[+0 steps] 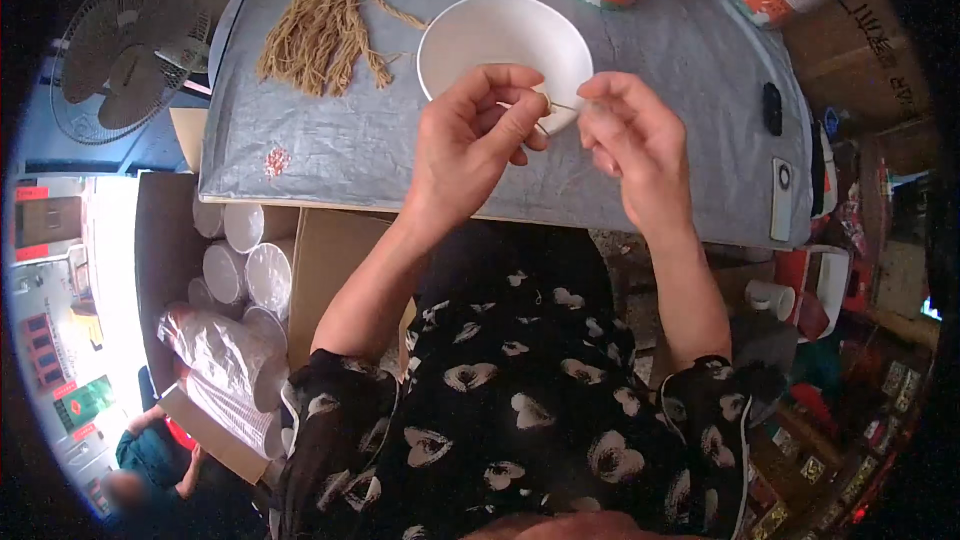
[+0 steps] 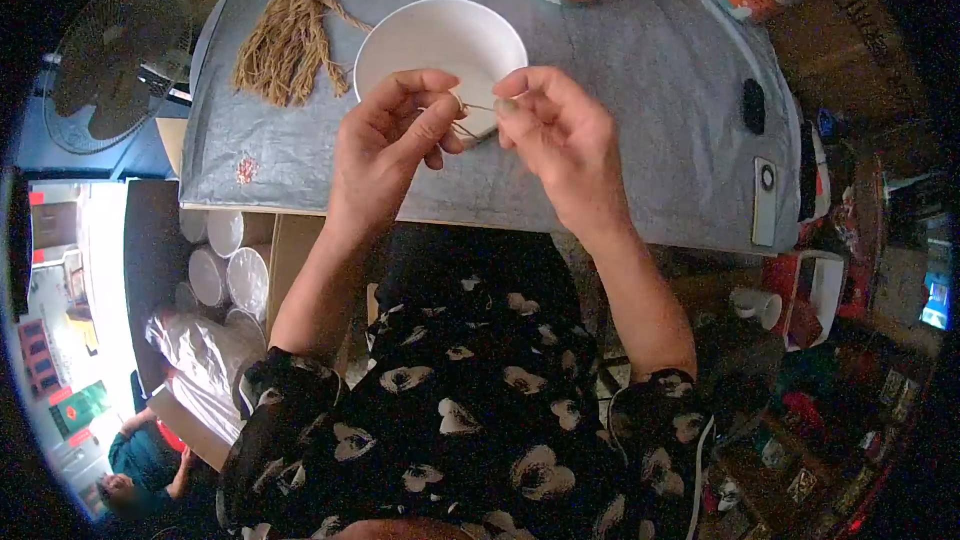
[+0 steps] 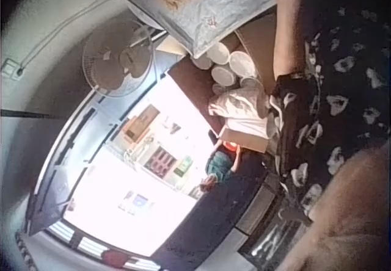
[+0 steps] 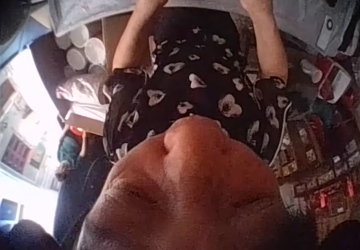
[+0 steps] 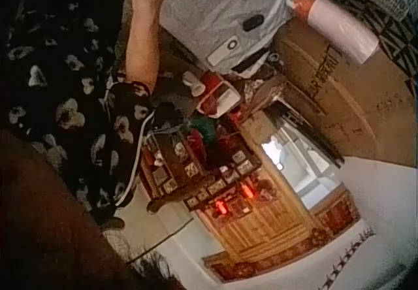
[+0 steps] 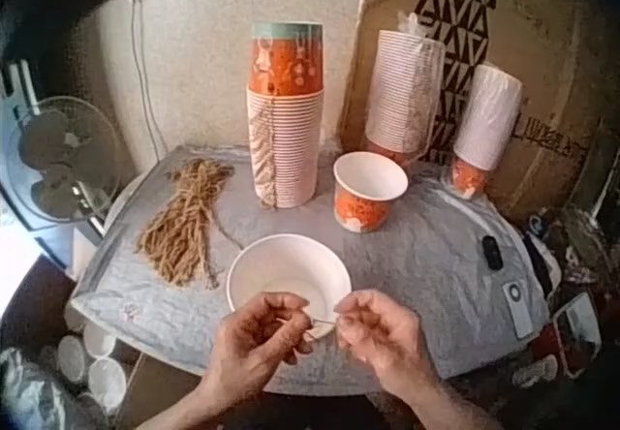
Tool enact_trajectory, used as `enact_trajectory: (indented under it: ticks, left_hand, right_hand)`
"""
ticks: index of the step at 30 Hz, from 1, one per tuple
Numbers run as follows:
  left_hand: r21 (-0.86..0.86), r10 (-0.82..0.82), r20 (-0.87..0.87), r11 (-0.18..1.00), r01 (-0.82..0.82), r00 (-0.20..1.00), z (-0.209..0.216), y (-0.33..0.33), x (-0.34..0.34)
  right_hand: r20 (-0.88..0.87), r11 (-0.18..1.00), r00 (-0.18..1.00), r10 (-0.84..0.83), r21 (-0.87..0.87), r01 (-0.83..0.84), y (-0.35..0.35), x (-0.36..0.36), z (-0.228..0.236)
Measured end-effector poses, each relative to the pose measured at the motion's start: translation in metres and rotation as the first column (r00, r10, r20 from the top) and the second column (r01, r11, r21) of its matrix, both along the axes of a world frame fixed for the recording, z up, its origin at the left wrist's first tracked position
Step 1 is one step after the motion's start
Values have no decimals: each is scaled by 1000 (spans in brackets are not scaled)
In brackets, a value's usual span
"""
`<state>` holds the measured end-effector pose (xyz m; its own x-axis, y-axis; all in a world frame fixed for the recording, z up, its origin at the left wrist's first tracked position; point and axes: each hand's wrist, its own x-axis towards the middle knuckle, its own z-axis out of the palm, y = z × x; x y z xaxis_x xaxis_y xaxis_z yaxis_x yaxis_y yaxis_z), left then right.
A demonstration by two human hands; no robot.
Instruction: Attaching string handles to paper buckets and stacking them.
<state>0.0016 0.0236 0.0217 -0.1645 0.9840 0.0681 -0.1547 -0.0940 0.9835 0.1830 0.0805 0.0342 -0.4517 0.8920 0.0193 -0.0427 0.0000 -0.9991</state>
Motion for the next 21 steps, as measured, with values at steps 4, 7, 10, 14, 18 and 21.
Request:
enact_trajectory:
  ticks: [4,7,10,14,18,21]
  left_hand:
    - [-58,-50,19,997,51,999,3,-1,-1]
    - [-103,-85,124,990,98,989,-1,0,-2]
    - [-61,-98,132,992,107,986,-4,1,-2]
    - [-70,-94,146,992,105,985,-1,2,3]
    - [-57,-102,170,992,113,980,-6,1,5]
    - [-42,-103,221,992,115,970,-10,0,6]
  right_hand:
    - [60,915,996,-66,402,37,-2,3,-10]
    - [216,815,968,-126,579,-23,-1,3,-2]
    - [242,810,958,-155,586,-17,-4,0,-3]
    - [180,826,971,-156,563,29,-5,-6,-9]
    - [153,845,976,-152,533,48,-5,-5,-10]
    - [134,876,981,-139,479,58,-4,-3,-14]
